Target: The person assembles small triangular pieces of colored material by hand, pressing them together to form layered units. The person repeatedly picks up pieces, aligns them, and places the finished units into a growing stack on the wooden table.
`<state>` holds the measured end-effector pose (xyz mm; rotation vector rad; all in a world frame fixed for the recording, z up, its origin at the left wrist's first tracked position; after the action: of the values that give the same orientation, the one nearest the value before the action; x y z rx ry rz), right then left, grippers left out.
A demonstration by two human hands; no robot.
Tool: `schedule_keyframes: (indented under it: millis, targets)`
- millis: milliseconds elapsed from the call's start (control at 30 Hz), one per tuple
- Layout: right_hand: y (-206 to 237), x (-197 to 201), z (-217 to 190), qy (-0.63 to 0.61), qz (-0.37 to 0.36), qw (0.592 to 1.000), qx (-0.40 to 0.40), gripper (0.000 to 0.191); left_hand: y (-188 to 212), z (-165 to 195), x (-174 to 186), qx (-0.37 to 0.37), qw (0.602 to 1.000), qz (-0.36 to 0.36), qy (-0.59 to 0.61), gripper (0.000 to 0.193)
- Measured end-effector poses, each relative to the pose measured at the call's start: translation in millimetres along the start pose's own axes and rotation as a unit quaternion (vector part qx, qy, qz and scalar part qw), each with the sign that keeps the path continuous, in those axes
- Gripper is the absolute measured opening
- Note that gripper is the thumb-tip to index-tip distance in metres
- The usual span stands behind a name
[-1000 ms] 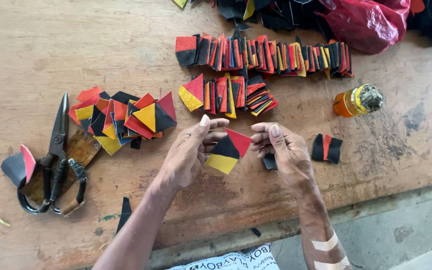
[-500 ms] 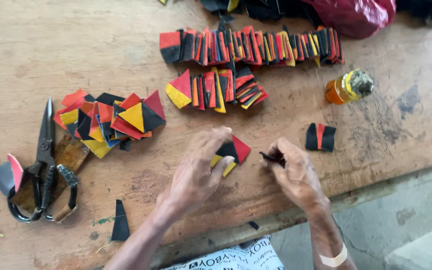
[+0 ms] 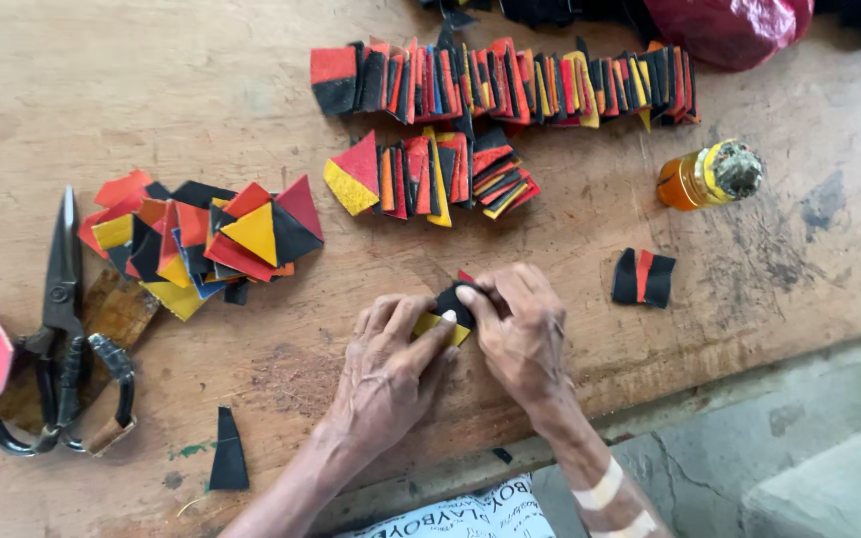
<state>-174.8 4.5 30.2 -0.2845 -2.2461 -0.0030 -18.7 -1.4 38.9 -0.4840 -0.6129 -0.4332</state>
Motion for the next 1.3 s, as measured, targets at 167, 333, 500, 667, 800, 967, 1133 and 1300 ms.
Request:
schedule_keyframes:
  millis: [167, 333, 500, 667, 800, 967, 1133, 1300]
  targets:
    - [-1, 4, -13, -0.013, 0.004, 1.000, -0.004, 0.017, 2, 0, -2, -0.017, 1.000, 0.006, -0.006, 0.030]
    - [-2, 2, -16, -0.008, 0.005, 1.000, 0.017, 0.014, 4, -2, -3, -0.008, 1.000, 0.000, -0.011, 0.030]
    - [-8, 5, -19, -0.013, 0.003, 1.000, 0.008, 0.015, 1, 0, -3, -0.007, 1.000, -0.006, -0.007, 0.031]
    - [-9, 7, -29, -0.001, 0.011, 0.997, 0.079, 0.016, 1, 2, 0, -0.008, 1.000, -0.009, 0.003, 0.035]
    - [-7, 3, -14, 0.004, 0.017, 0.999, 0.044, 0.014, 0, 1, 0, -0.015, 1.000, 0.002, -0.005, 0.034]
    - [5, 7, -19, 0.014, 0.048, 0.996, 0.070, 0.015, 2, 1, -2, -0.014, 1.000, 0.002, -0.005, 0.028]
    - [-34, -10, -12, 0.042, 0.029, 0.998, 0.044, 0.014, 2, -3, -4, -0.002, 1.000, -0.024, -0.002, 0.030]
    - [-36, 38, 28, -0.040, 0.058, 0.997, -0.024, 0.011, 5, 0, -1, -0.015, 1.000, 0.012, -0.011, 0.036]
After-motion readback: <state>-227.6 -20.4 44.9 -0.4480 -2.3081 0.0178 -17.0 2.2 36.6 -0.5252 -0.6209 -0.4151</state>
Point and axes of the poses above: each hand's wrist, its own y-axis away from the middle knuckle, its own x-axis out of the back of the hand, z = x × y, the point moved 7 cm from there along -y, towards the middle knuckle, and after that the axes turned 5 degrees about -x, right-handed, at the moved point
